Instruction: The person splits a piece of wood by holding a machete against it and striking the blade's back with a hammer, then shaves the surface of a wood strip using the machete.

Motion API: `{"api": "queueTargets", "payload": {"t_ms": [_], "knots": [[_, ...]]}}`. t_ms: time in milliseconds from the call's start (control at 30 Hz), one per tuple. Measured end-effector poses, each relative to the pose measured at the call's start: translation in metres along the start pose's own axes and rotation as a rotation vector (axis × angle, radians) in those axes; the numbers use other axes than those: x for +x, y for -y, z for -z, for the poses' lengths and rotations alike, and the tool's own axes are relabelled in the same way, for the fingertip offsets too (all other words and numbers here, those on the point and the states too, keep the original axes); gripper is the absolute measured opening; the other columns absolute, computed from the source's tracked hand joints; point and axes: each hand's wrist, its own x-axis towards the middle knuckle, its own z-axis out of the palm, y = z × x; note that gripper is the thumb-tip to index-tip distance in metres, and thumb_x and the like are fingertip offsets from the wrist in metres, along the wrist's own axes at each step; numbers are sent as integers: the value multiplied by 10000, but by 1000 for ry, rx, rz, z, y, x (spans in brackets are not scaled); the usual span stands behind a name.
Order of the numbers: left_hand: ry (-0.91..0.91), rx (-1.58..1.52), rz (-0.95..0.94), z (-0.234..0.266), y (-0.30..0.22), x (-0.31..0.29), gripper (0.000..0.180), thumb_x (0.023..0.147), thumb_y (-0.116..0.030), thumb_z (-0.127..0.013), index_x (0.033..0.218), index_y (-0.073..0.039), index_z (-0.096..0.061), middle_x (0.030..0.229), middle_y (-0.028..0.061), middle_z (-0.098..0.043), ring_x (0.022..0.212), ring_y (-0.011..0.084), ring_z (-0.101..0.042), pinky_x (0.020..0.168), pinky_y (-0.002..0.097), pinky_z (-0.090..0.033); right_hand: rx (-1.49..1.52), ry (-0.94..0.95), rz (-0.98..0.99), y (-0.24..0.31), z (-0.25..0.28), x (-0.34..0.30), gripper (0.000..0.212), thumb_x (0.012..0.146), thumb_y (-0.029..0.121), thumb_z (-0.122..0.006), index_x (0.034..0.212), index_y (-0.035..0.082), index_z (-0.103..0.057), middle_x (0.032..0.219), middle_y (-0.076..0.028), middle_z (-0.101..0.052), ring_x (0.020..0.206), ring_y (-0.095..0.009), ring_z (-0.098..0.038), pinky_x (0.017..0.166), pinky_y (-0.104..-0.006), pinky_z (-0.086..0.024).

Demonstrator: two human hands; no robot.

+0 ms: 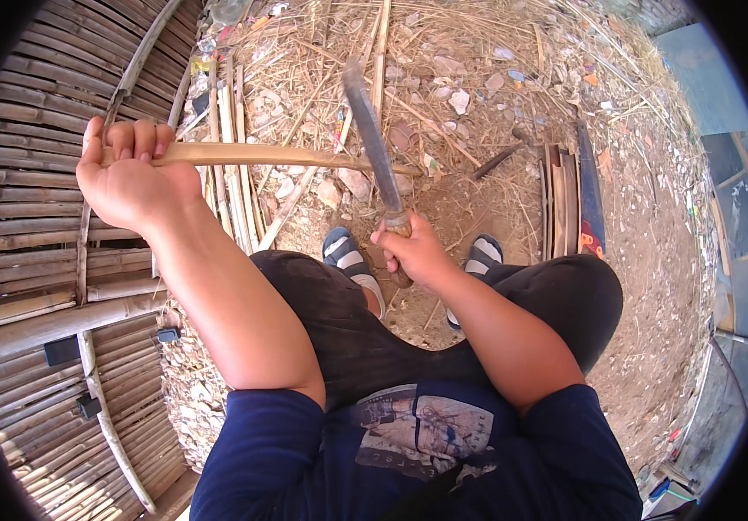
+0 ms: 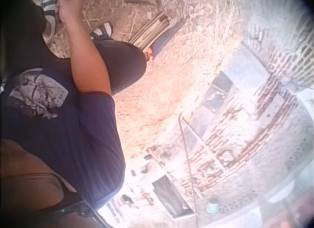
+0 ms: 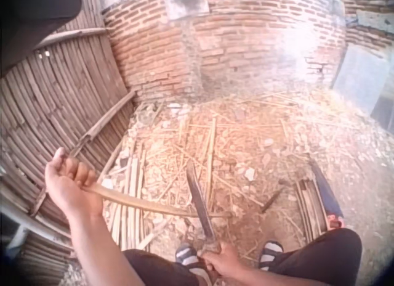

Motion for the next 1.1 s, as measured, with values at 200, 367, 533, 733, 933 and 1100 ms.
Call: {"api": "queueTargets", "payload": {"t_ms": [200,367,533,733,933,1100], "knots": [[33,11,3,-3,-2,-5,245,1021,-145,-386,1169,-6,-523,701,-21,-290,581,120,-269,552,298,-256,321,-137,-81,7,14,14,214,898,119,-733,1006,86,-551,739,-2,-547,572,-111,-532,527,-302,-461],[148,-3,34,-1,-13,-11,270,1016,-170,-403,1172,-15,-560,669,-35,-308,556,104,-251,550,286,-263,119,-239,13,-7,4,19,245,880,98,-737,1044,53,-560,861,-22,-626,688,-105,-593,637,-302,-505],[683,-428,195,18,-51,-2,331,1001,-188,-416,1210,-38,-624,646,-39,-335,537,91,-261,543,268,-282,-284,-127,361,69,-16,-1,296,887,72,-732,1143,26,-593,1095,-43,-682,898,-81,-594,825,-276,-498],[698,-536,278,9,-60,-3,324,1020,-205,-422,1215,-48,-628,645,-36,-365,531,85,-284,541,262,-317,-582,68,494,102,-22,-5,371,872,107,-767,1200,14,-619,1112,-59,-689,1033,-129,-619,951,-312,-480],[553,-178,117,-17,-63,4,739,1063,-549,-355,1527,25,-318,1218,205,-529,1145,317,-520,962,449,-425,-594,8,551,133,-27,-11,323,869,132,-790,1127,19,-631,1002,-48,-684,942,-137,-645,878,-318,-506],[615,461,220,2,24,-36,929,949,-693,-501,1572,-36,-290,1490,260,-467,1414,380,-439,1152,525,-350,-185,-63,661,175,3,-2,291,876,93,-782,1096,24,-604,950,-27,-660,868,-106,-630,798,-312,-525]]}}
